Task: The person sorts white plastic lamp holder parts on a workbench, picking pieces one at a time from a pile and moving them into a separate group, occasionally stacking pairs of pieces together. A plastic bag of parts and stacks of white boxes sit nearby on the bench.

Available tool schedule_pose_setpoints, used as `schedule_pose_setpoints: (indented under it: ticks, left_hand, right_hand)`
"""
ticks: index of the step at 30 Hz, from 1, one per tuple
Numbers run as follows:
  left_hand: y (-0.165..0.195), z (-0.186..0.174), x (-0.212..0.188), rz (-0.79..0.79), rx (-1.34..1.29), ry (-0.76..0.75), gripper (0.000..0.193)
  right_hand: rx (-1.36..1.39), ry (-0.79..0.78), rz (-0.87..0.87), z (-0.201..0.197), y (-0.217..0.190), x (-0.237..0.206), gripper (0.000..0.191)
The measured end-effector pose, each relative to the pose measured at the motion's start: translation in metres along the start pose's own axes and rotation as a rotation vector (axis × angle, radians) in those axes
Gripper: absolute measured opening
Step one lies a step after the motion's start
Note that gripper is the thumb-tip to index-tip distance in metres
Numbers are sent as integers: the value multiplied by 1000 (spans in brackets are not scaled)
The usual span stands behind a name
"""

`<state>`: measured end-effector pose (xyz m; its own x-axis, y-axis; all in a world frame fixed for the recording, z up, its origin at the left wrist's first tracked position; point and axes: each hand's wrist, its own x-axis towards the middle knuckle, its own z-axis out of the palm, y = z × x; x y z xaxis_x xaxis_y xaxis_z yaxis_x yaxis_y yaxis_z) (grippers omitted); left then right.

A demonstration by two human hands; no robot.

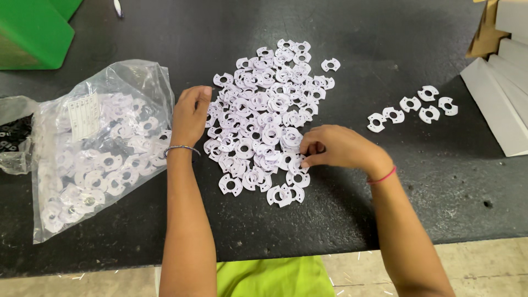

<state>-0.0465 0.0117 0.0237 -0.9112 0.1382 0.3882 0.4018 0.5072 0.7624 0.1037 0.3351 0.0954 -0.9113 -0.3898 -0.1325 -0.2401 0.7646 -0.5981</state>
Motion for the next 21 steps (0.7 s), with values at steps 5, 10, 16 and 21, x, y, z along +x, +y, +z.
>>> schedule_pose_setpoints:
  ticks: [5, 10, 16, 21]
  left_hand:
    - [-4, 0, 1, 51, -22, 28, 43]
    - [-7, 1, 1, 32, -29, 18, 42]
    - [-5, 0, 1, 51, -30, 19, 43]
    - [-5, 1, 1, 30, -28, 7, 43]
  right_hand:
    - [-52, -32, 73, 5, 9, 0, 24]
    - [-241, 201, 225, -30, 58, -28, 29]
    - [12, 131, -36, -19, 39, -17, 36]
    - [-95, -167, 78, 18, 4, -2, 33]
